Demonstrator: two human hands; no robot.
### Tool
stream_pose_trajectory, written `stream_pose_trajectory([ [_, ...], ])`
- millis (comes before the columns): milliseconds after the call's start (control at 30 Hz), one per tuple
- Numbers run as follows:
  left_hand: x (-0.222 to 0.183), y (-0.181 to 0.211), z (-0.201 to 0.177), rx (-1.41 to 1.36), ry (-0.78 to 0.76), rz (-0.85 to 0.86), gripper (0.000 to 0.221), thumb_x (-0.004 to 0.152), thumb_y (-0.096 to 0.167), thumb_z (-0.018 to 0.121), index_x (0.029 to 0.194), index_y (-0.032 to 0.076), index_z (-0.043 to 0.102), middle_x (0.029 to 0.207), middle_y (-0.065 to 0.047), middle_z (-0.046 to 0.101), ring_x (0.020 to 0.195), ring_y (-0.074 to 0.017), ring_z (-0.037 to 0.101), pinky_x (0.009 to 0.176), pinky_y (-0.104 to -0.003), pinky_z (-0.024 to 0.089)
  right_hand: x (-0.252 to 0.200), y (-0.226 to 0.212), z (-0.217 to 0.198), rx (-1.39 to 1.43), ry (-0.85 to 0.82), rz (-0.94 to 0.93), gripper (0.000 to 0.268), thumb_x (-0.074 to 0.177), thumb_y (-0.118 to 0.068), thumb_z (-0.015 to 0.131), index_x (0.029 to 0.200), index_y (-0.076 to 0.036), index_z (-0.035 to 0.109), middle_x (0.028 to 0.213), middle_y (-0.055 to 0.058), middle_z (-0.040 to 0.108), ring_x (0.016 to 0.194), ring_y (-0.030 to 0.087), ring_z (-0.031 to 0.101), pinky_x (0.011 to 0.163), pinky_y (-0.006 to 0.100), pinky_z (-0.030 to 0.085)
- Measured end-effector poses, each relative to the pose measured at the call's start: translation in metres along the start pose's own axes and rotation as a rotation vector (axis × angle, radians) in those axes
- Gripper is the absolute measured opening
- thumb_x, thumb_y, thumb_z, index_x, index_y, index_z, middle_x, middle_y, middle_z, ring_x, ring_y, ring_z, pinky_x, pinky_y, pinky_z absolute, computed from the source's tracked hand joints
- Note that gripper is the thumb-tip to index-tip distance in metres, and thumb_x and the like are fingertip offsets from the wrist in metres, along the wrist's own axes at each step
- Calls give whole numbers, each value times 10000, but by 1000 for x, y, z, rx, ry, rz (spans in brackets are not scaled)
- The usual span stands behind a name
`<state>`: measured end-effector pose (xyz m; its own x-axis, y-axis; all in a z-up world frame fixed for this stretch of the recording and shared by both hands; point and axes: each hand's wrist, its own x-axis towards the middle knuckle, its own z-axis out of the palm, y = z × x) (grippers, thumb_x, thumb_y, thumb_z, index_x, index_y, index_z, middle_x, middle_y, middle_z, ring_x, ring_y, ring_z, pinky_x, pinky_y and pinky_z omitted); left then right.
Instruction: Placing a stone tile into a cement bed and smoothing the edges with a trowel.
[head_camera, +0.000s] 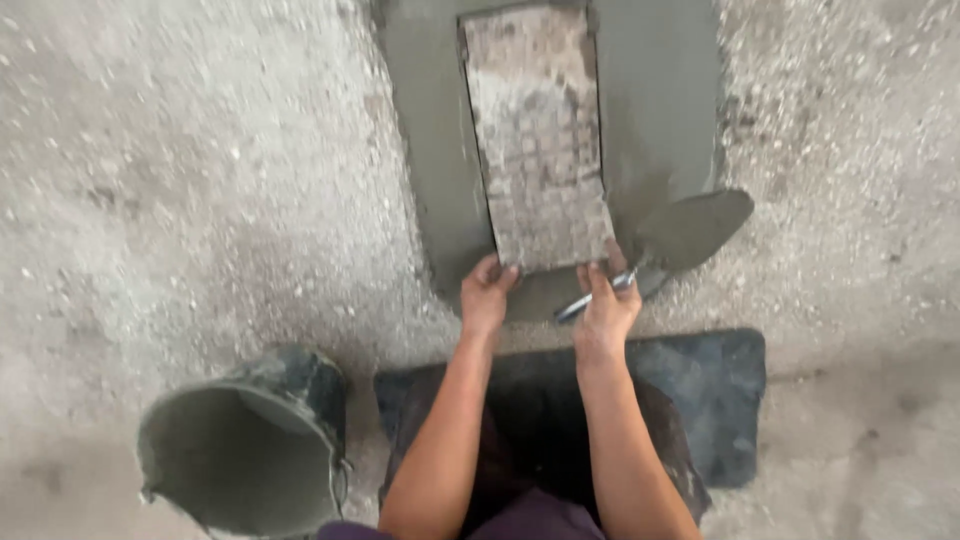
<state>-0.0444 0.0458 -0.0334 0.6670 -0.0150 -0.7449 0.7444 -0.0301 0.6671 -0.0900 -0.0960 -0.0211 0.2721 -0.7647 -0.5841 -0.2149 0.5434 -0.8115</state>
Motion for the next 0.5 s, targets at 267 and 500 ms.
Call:
stream_pose_trajectory([
  [267,-10,26,-4,293,24,50,339,932,133,721,1236,-15,725,1092,-245,758,1044,-413,741,887,-515,575,19,28,-9,17,21,-42,445,887,98,721,1303,-58,701,1295,172,613,1039,218,655,897,452,668],
  [500,5,16,-3,716,54,350,429,866,217,802,1152,-90,715,1026,-306,731,981,-507,700,887,-588,547,11,11,-7,-38,-62,-58,410,950,64,690,1337,-69,688,1211,157,604,986,171,607,887,461,680],
])
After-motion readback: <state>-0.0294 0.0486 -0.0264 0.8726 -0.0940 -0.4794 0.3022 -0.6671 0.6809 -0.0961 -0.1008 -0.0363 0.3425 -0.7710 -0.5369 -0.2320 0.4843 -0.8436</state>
